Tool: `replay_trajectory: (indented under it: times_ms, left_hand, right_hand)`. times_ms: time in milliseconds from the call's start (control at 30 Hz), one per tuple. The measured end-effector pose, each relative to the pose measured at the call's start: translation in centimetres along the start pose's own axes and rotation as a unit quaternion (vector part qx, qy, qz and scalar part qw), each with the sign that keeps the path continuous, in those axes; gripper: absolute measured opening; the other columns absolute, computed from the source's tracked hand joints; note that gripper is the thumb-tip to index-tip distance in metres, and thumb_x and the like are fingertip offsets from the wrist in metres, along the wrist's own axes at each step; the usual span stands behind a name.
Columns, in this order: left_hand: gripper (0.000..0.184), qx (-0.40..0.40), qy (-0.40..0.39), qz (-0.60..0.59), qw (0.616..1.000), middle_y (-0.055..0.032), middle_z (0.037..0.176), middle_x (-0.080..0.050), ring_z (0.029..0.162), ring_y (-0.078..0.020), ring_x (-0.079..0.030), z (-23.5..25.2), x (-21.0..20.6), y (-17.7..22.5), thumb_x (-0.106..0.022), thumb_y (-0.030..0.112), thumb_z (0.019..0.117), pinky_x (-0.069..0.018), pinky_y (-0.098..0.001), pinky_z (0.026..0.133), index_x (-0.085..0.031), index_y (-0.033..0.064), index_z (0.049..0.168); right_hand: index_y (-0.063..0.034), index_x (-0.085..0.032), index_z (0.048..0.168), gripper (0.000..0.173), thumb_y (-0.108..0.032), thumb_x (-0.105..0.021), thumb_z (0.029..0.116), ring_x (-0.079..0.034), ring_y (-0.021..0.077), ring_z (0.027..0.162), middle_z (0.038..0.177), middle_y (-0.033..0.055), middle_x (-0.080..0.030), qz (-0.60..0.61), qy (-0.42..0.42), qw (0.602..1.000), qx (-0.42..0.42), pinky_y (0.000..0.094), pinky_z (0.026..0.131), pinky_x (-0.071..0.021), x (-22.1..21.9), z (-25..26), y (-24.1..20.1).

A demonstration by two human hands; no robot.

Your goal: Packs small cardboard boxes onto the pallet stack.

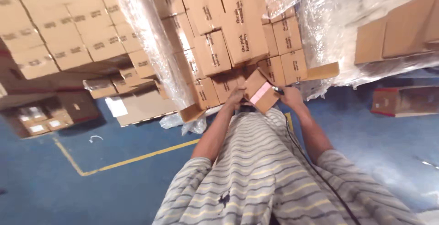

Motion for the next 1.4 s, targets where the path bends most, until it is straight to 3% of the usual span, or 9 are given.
replay_trajectory:
  times_ms: [167, 267, 367, 467, 600, 867, 933, 1100, 1400]
  left_hand:
    - [0.060, -0.074, -0.081, 0.053, 0.993, -0.0204, 0.140, -0.053, 0.107, -0.0328, -0.066, 2.7, -12.1, 6.3, -0.049, 0.016, 0.1046, -0.0593, -0.0487, 0.083, -0.025, 0.0201, 0.159]
    - [0.046, -0.299, -0.097, 0.157, 0.936, -0.0194, 0.142, -0.059, 0.117, -0.0251, -0.067, 0.6, -15.4, 14.0, -0.048, 0.012, 0.1070, -0.0587, -0.0410, 0.095, -0.040, 0.0006, 0.151]
    - [0.042, -0.468, 0.128, 0.379, 0.788, -0.0152, 0.145, -0.058, 0.136, -0.0234, -0.055, -1.6, -11.1, 23.3, -0.050, 0.019, 0.1044, -0.0442, -0.0412, 0.115, -0.056, 0.0017, 0.142]
    - [0.066, -0.355, 0.314, 0.473, 0.743, -0.0222, 0.162, -0.036, 0.152, -0.0392, -0.030, 2.2, -3.1, 28.8, -0.049, 0.043, 0.1031, -0.0221, -0.0538, 0.126, -0.041, 0.0040, 0.155]
    - [0.072, -0.317, 0.319, 0.457, 0.768, -0.0231, 0.160, -0.036, 0.139, -0.0384, -0.048, 5.2, -0.1, 29.2, -0.059, 0.047, 0.0983, -0.0454, -0.0536, 0.111, -0.040, 0.0076, 0.156]
    - [0.065, -0.338, 0.230, 0.523, 0.747, -0.0152, 0.158, -0.041, 0.139, -0.0338, -0.050, 3.3, -0.7, 24.5, -0.065, 0.047, 0.0960, -0.0493, -0.0554, 0.106, -0.049, 0.0125, 0.149]
    - [0.060, -0.398, 0.244, 0.500, 0.729, -0.0160, 0.156, -0.045, 0.138, -0.0313, -0.052, 3.1, -0.4, 23.3, -0.062, 0.045, 0.0973, -0.0508, -0.0509, 0.106, -0.053, 0.0091, 0.145]
    - [0.044, -0.480, 0.245, 0.444, 0.716, -0.0180, 0.147, -0.053, 0.135, -0.0307, -0.054, 3.1, -0.4, 22.9, -0.045, 0.032, 0.1056, -0.0513, -0.0497, 0.105, -0.059, 0.0032, 0.135]
    - [0.056, -0.572, 0.223, 0.351, 0.707, -0.0193, 0.130, -0.064, 0.116, -0.0284, -0.066, 2.2, -0.5, 22.5, -0.034, 0.043, 0.1072, -0.0562, -0.0446, 0.098, -0.064, -0.0019, 0.120]
  right_hand:
    - [-0.0120, -0.067, 0.133, 0.036, -0.022, -0.065, 0.0987, -0.066, 0.0486, 0.111, 0.117, 0.0265, -0.070, 0.046, 0.060, 0.989, -0.125, 0.0700, 0.090, -0.0499, 4.1, -0.4, 9.0]
    - [-0.0067, -0.060, 0.139, 0.048, -0.032, -0.067, 0.0984, -0.065, 0.0486, 0.113, 0.129, 0.0271, -0.065, 0.066, 0.122, 0.979, -0.153, 0.0699, 0.091, -0.0505, 5.9, 0.4, 10.4]
    - [-0.0091, -0.060, 0.141, 0.065, -0.057, -0.058, 0.0979, -0.066, 0.0439, 0.114, 0.133, 0.0231, -0.064, 0.146, 0.198, 0.964, -0.100, 0.0672, 0.092, -0.0513, 8.1, 2.2, 7.9]
    - [-0.0128, -0.062, 0.140, 0.059, -0.056, -0.040, 0.1061, -0.068, 0.0355, 0.108, 0.125, 0.0174, -0.069, 0.275, 0.139, 0.951, 0.016, 0.0611, 0.091, -0.0534, 8.8, 6.6, 2.6]
    - [-0.0157, -0.053, 0.149, 0.069, -0.065, -0.051, 0.1003, -0.068, 0.0372, 0.098, 0.118, 0.0220, -0.069, 0.421, -0.010, 0.906, 0.037, 0.0607, 0.083, -0.0549, 8.6, 11.8, -4.5]
    - [-0.0062, -0.066, 0.129, 0.062, -0.050, -0.027, 0.1112, -0.071, 0.0316, 0.095, 0.100, 0.0134, -0.075, 0.403, -0.026, 0.914, 0.032, 0.0585, 0.087, -0.0546, 7.9, 9.0, -4.8]
    - [-0.0101, -0.061, 0.132, 0.058, -0.053, -0.029, 0.1106, -0.069, 0.0344, 0.085, 0.094, 0.0150, -0.070, 0.344, 0.024, 0.937, 0.053, 0.0603, 0.076, -0.0557, 10.7, 11.0, -5.2]
    - [-0.0142, -0.067, 0.131, 0.036, -0.034, -0.052, 0.1053, -0.066, 0.0403, 0.113, 0.117, 0.0189, -0.071, 0.070, 0.068, 0.971, 0.216, 0.0655, 0.099, -0.0443, 17.1, 17.8, -12.7]
    - [-0.0203, -0.071, 0.127, 0.031, -0.034, -0.057, 0.1031, -0.067, 0.0419, 0.106, 0.108, 0.0174, -0.074, -0.119, -0.118, 0.916, 0.363, 0.0716, 0.099, -0.0400, 17.7, 21.9, -18.2]
Point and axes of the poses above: each hand's wrist, its own z-axis towards the middle knuckle, its own x-axis out of the back of the hand, y = z × x, the point moved 8 cm from there along z, towards the middle knuckle
